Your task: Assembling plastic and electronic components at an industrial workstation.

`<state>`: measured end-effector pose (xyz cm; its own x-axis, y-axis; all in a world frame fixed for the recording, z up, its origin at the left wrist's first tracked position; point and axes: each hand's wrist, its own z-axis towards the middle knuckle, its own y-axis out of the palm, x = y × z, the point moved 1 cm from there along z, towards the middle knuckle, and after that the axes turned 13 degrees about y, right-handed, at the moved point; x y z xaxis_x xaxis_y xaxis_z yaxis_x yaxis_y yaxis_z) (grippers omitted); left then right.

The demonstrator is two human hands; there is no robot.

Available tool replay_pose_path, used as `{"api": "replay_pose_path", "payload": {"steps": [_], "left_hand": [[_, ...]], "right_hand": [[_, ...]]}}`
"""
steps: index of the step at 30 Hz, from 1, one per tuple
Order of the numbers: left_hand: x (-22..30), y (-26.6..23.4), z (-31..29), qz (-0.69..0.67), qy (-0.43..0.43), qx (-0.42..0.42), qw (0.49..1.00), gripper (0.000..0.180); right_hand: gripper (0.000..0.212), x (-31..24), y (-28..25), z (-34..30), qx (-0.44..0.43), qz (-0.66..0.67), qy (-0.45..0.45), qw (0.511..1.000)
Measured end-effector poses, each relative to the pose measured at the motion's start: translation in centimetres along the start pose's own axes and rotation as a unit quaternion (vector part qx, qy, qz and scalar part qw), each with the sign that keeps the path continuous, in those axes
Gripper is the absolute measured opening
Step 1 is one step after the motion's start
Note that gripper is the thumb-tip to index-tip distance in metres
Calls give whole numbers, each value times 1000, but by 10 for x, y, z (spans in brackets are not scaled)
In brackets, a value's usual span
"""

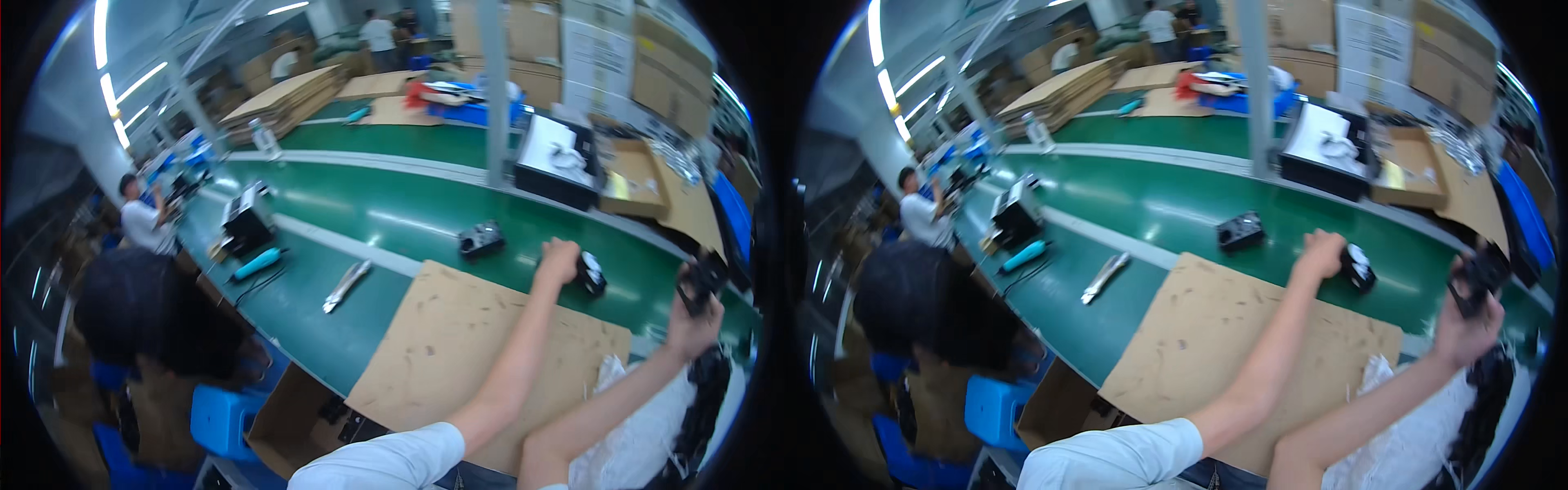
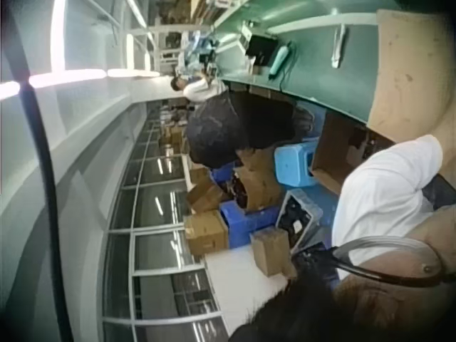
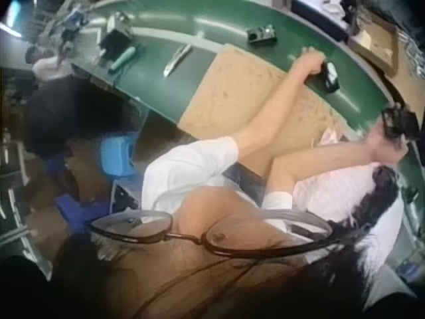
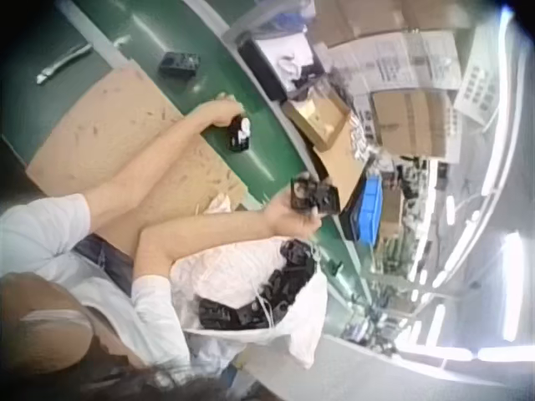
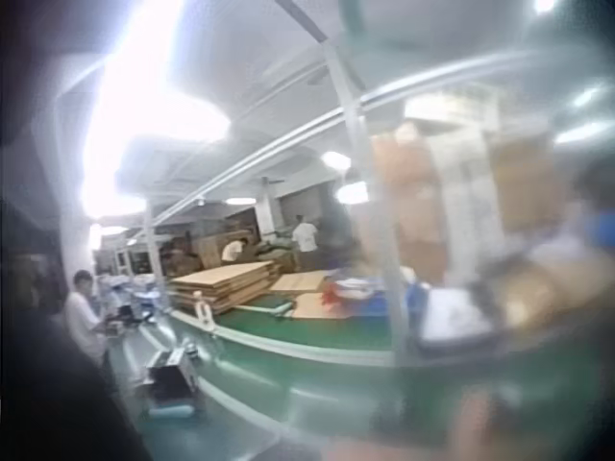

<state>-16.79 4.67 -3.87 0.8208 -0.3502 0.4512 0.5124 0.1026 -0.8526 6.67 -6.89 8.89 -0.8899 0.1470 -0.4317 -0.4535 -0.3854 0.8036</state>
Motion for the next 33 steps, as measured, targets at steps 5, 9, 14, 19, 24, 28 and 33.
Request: {"api": "replay_pose_path", "payload": {"steps": [5,9,14,19,24,28,33], "left_hand": [[19,-31,5,-147,130,-58,979,28],[39,-46,-2,-172,102,-71,977,16],[51,-67,1,-143,151,-104,973,16],[50,-71,3,-186,198,-4,962,18],[77,-114,-5,-325,207,177,906,26],[99,-146,-14,-507,196,305,782,29],[97,-183,-39,-453,183,443,751,37]], "right_hand": [[65,-34,-21,-7,-14,-66,-21,997],[65,-38,-24,-5,0,-100,-11,995],[64,-40,-21,0,42,-141,-9,989],[62,-26,-18,5,72,-141,7,987],[62,-10,1,7,76,-185,10,980],[63,8,34,15,81,-322,-20,943],[68,72,105,16,42,-470,-26,881]]}}
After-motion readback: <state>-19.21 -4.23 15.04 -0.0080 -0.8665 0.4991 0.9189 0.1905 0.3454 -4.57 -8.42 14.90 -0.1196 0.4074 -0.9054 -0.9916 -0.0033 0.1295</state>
